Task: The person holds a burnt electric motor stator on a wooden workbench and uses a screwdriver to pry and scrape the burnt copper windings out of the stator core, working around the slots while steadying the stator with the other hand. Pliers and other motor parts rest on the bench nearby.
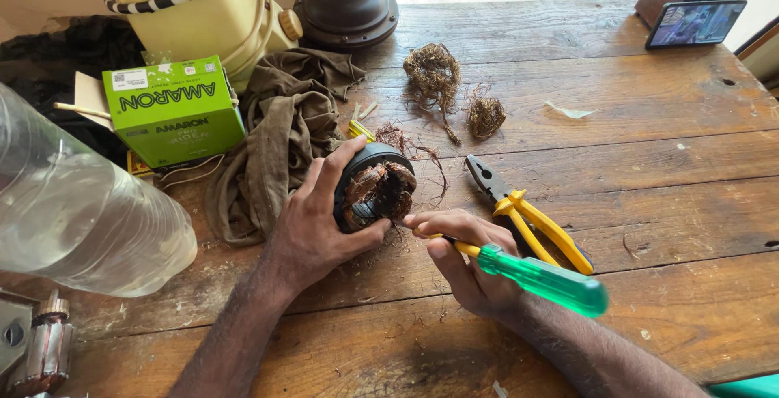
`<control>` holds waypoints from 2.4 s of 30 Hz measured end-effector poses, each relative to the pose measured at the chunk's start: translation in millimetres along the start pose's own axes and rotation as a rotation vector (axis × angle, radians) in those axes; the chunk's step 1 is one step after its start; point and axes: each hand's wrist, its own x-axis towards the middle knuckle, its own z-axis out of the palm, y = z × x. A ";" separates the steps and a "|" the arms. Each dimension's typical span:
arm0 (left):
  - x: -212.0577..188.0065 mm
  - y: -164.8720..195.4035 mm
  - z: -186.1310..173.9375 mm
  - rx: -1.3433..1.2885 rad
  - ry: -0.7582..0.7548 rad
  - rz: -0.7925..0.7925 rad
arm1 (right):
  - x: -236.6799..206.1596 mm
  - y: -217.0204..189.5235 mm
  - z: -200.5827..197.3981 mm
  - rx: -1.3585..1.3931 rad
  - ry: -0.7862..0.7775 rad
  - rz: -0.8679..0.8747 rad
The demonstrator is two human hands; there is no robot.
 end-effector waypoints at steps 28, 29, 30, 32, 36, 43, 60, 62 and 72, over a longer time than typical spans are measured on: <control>3.3 -13.2 7.7 0.057 0.000 0.028 | -1.9 12.2 2.9 0.008 -0.047 0.065; 3.5 -13.4 8.2 0.058 -0.008 0.013 | -2.1 12.6 3.1 0.025 -0.051 0.095; 3.7 -13.5 8.5 0.058 -0.008 0.018 | -1.9 13.6 3.9 0.048 -0.026 0.100; 4.3 -13.1 8.6 0.062 -0.007 0.030 | -1.1 16.8 5.9 0.096 0.025 0.109; 3.4 -10.6 7.6 0.069 0.001 0.035 | 0.4 23.6 6.4 0.256 0.089 0.257; 1.2 -8.7 5.4 0.055 -0.002 0.020 | 4.2 28.2 7.9 0.395 0.185 0.452; -0.9 -13.1 6.1 0.206 0.107 0.101 | -1.6 11.6 6.9 -0.074 0.112 0.196; 0.3 -13.3 10.2 0.257 0.175 0.192 | -1.6 9.7 4.1 -0.061 0.098 0.106; 4.1 -11.2 23.3 0.361 0.164 0.319 | -0.2 18.0 -6.0 -0.071 0.104 -0.005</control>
